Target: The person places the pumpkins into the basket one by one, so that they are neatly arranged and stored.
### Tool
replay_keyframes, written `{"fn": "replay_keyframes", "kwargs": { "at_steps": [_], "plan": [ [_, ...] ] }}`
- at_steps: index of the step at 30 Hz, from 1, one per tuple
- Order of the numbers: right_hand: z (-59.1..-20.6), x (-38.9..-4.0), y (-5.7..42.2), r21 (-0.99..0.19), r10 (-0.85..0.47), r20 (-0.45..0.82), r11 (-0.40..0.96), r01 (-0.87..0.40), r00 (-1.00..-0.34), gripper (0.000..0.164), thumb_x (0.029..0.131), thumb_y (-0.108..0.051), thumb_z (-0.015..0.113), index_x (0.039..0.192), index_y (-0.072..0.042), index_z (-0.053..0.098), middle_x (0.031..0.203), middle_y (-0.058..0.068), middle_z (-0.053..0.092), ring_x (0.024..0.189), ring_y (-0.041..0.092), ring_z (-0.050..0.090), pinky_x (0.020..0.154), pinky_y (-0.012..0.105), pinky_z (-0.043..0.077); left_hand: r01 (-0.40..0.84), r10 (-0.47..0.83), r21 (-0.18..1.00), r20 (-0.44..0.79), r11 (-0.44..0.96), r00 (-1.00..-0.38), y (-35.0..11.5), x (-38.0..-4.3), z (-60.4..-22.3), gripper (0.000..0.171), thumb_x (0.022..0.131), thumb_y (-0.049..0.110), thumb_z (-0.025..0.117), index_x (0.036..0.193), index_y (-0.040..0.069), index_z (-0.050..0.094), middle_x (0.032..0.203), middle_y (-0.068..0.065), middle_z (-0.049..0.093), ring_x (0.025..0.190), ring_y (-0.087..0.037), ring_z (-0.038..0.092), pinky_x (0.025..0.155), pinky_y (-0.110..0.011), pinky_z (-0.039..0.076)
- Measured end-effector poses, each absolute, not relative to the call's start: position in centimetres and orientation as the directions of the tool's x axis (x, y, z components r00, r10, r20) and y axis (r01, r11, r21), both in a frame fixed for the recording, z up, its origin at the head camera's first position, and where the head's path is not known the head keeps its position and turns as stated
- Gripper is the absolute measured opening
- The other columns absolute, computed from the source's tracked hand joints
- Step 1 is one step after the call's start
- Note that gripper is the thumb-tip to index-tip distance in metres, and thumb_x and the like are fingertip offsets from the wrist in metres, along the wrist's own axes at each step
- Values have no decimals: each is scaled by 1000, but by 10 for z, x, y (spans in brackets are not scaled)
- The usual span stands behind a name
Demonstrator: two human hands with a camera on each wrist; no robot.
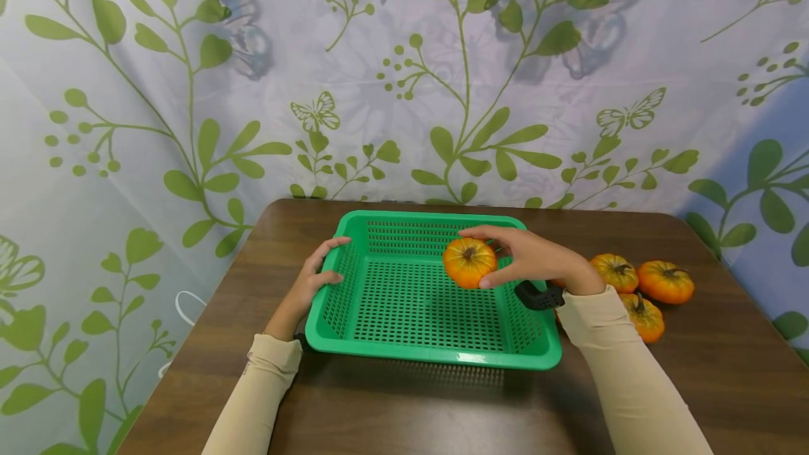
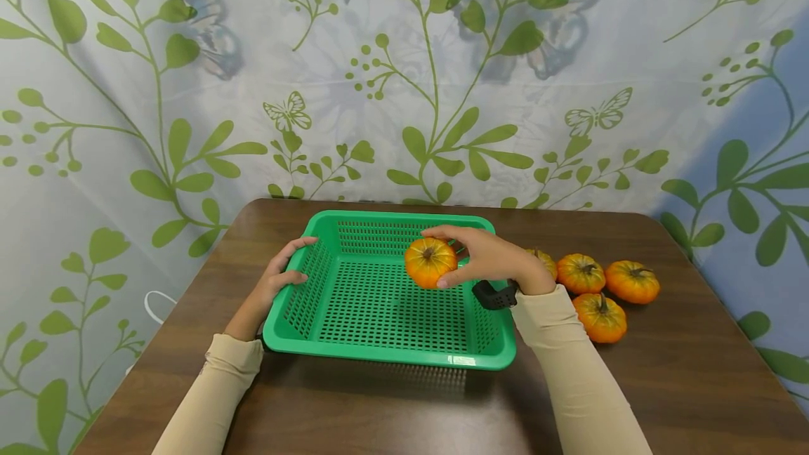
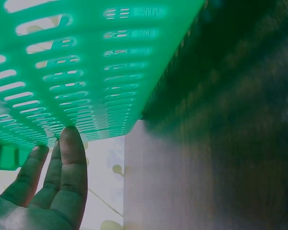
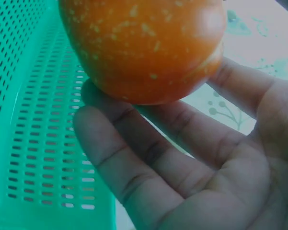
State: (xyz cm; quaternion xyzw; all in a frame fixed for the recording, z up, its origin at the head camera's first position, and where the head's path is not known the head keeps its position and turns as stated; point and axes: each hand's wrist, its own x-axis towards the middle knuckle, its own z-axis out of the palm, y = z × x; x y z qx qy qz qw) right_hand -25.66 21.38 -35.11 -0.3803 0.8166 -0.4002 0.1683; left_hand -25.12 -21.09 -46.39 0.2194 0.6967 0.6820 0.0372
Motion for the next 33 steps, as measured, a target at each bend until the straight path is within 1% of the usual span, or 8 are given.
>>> {"fn": "replay_keyframes", "kwargs": {
  "at_steps": [4, 9, 16, 20, 23, 28, 33],
  "plan": [
    [-353, -264, 204, -775, -761, 15, 401, -488, -649, 82, 94, -16, 85, 161, 5, 43, 153, 25, 55, 129, 36, 62, 105, 48, 54, 262, 353, 965, 254, -25, -900, -211, -251, -464, 73, 88, -2, 53, 158, -9, 38, 148, -40, 43, 111, -33, 64, 84, -32, 59],
    [-357, -271, 191, -761, -758, -3, 424, -490, -652, 84, 92, -19, 87, 161, 3, 45, 150, 23, 57, 125, 34, 64, 103, 50, 55, 261, 356, 965, 254, -31, -899, -212, -252, -465, 73, 88, -2, 54, 158, -11, 36, 147, -40, 43, 113, -36, 63, 84, -33, 59],
    [-360, -281, 174, -783, -784, -14, 394, -481, -621, 83, 92, -16, 86, 160, 5, 44, 148, 23, 58, 124, 34, 65, 103, 47, 55, 259, 352, 966, 250, -22, -902, -212, -252, -464, 73, 87, -2, 54, 158, -9, 37, 146, -39, 45, 112, -32, 64, 84, -33, 59],
    [-360, -288, 166, -791, -788, -33, 397, -466, -615, 82, 92, -12, 86, 161, 5, 44, 146, 25, 58, 122, 35, 65, 102, 48, 55, 265, 348, 964, 259, -30, -901, -212, -252, -465, 73, 87, -3, 54, 157, -11, 37, 146, -37, 45, 111, -31, 63, 84, -32, 59],
    [-359, -294, 161, -798, -788, -56, 405, -447, -613, 83, 92, -9, 85, 161, 6, 42, 146, 26, 56, 121, 36, 66, 103, 51, 55, 270, 348, 962, 265, -34, -899, -212, -252, -465, 72, 87, -4, 54, 156, -13, 36, 146, -38, 44, 111, -30, 62, 83, -31, 58],
    [-357, -301, 151, -817, -791, -90, 405, -410, -605, 84, 93, -8, 84, 162, 8, 39, 149, 30, 51, 123, 39, 64, 106, 55, 53, 273, 342, 962, 264, -21, -902, -214, -252, -466, 71, 88, -3, 54, 157, -9, 39, 145, -38, 46, 112, -32, 64, 83, -32, 60],
    [-356, -305, 143, -823, -779, -130, 430, -372, -614, 84, 93, -8, 84, 163, 6, 39, 149, 30, 49, 125, 40, 63, 106, 51, 54, 285, 345, 958, 272, -13, -898, -214, -253, -467, 70, 88, -3, 54, 156, -10, 40, 145, -38, 47, 111, -31, 63, 83, -32, 59]
  ]
}}
